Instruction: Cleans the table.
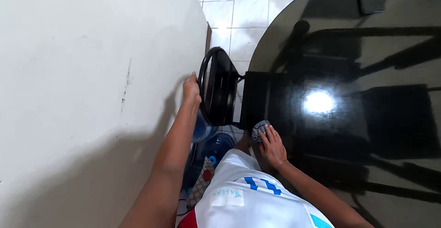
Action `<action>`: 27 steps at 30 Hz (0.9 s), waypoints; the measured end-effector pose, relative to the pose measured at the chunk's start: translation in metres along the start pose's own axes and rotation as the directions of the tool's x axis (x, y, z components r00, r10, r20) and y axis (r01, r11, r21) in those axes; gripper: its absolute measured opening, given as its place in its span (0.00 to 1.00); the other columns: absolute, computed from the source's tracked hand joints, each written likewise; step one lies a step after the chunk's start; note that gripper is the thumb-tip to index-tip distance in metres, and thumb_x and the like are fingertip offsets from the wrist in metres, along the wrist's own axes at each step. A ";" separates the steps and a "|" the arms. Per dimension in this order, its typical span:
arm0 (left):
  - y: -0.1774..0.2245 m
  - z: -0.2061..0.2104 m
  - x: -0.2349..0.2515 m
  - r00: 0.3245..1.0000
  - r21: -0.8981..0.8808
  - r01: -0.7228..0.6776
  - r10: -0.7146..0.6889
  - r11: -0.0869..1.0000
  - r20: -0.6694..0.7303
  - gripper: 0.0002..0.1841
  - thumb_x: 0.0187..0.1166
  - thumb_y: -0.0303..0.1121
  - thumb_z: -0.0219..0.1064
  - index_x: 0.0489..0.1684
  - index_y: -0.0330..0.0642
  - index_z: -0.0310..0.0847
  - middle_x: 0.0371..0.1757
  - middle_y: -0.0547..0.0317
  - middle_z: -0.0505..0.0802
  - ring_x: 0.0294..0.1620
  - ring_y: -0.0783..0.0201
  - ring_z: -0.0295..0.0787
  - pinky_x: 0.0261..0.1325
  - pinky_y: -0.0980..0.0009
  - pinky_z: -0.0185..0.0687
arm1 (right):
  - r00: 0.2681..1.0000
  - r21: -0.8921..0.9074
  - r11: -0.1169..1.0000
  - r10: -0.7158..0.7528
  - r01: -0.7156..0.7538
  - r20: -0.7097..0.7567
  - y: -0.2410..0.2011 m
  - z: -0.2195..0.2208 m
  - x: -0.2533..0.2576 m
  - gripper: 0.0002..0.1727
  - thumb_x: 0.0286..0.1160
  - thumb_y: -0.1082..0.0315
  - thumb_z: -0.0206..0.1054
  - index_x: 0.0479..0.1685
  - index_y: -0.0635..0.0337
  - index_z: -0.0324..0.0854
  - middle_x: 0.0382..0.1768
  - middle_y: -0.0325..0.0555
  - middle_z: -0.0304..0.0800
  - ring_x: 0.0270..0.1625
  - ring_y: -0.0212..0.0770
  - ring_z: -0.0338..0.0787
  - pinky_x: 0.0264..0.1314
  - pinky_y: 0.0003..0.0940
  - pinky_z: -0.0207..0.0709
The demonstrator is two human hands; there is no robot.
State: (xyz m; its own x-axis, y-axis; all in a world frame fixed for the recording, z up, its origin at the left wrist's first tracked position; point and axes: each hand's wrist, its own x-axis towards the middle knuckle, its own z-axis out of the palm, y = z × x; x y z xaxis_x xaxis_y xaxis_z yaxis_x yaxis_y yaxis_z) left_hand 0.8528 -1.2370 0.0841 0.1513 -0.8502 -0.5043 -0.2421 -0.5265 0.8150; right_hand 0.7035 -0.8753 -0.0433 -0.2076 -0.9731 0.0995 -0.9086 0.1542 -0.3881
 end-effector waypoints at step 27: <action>0.004 0.010 0.013 0.994 -0.031 -0.044 0.047 0.999 0.096 0.27 0.95 0.50 0.46 0.34 0.39 0.81 0.39 0.53 0.84 0.46 0.59 0.80 0.53 0.56 0.75 | 0.999 -0.108 0.994 -0.017 0.021 0.039 0.000 -0.001 0.003 0.29 0.75 0.62 0.56 0.75 0.62 0.79 0.80 0.72 0.73 0.84 0.73 0.71 0.85 0.63 0.62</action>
State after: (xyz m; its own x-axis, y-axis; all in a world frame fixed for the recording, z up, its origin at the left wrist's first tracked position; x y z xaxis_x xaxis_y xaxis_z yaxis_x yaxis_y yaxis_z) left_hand 0.8445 -1.2503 0.0781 0.0467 -0.8701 -0.4907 -0.2183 -0.4882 0.8450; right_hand 0.7020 -0.8784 -0.0422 -0.1780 -0.9815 0.0699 -0.9466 0.1514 -0.2846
